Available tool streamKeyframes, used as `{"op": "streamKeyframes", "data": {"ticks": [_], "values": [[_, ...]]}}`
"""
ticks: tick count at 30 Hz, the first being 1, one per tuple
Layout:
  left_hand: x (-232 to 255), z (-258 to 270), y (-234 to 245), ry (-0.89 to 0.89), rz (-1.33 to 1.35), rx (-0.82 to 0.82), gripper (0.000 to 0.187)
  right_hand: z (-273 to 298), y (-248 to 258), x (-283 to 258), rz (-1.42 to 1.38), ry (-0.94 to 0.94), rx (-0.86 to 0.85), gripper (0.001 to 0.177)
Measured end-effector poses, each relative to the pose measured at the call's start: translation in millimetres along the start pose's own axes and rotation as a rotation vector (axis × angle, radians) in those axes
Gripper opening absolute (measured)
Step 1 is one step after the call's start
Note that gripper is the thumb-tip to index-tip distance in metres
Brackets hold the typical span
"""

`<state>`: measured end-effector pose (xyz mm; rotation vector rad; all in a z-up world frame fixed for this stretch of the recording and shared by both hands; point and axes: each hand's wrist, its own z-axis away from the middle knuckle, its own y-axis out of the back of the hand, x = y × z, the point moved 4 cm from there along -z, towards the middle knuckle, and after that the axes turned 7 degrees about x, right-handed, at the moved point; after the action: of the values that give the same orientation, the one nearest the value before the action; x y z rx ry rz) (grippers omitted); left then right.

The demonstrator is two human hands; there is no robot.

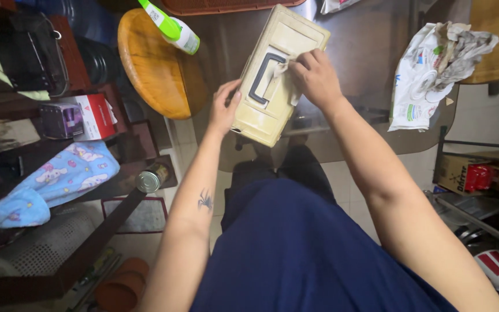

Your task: Cleaning and organizing a toolbox with various tools on a table.

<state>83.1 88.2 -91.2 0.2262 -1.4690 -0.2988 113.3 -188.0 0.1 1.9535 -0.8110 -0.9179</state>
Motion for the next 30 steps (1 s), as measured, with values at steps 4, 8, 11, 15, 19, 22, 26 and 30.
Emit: {"op": "streamKeyframes", "data": {"ticks": [4,8,11,15,19,22,26,30], "values": [[-23.9,15.7,-19.3,-0.022,0.106,0.017,0.034,39.7,-1.1,-15.5,-0.096,-0.005,-0.117,0.03],[-38.4,33.4,-46.1,-0.047,0.199,0.069,0.04,85.2,12.6,-54.1,-0.237,0.15,-0.184,0.044],[-28.7,51.4,-63.9,0.01,0.258,0.091,0.043,107.2,15.3,-79.5,-0.299,0.139,-0.192,0.047],[-11.8,66.6,-75.7,0.169,0.396,0.072,0.046,115.1,-6.7,-98.7,-0.257,0.018,-0.193,0.049],[-26.9,67.6,-85.3,0.228,0.459,0.055,0.048,111.4,-1.5,-108.0,-0.346,0.106,-0.177,0.042],[-30.1,64.2,-82.0,0.236,0.41,0.043,0.053,121.8,18.7,-101.7,-0.343,0.192,-0.17,0.044],[-37.4,61.5,-91.8,0.354,0.282,-0.033,0.075,144.8,52.3,-63.3,-0.261,0.173,-0.223,0.045],[-41.8,81.5,-136.7,0.636,0.306,-0.157,0.091,168.5,83.3,-18.6,-0.196,0.11,-0.169,0.039]]}}
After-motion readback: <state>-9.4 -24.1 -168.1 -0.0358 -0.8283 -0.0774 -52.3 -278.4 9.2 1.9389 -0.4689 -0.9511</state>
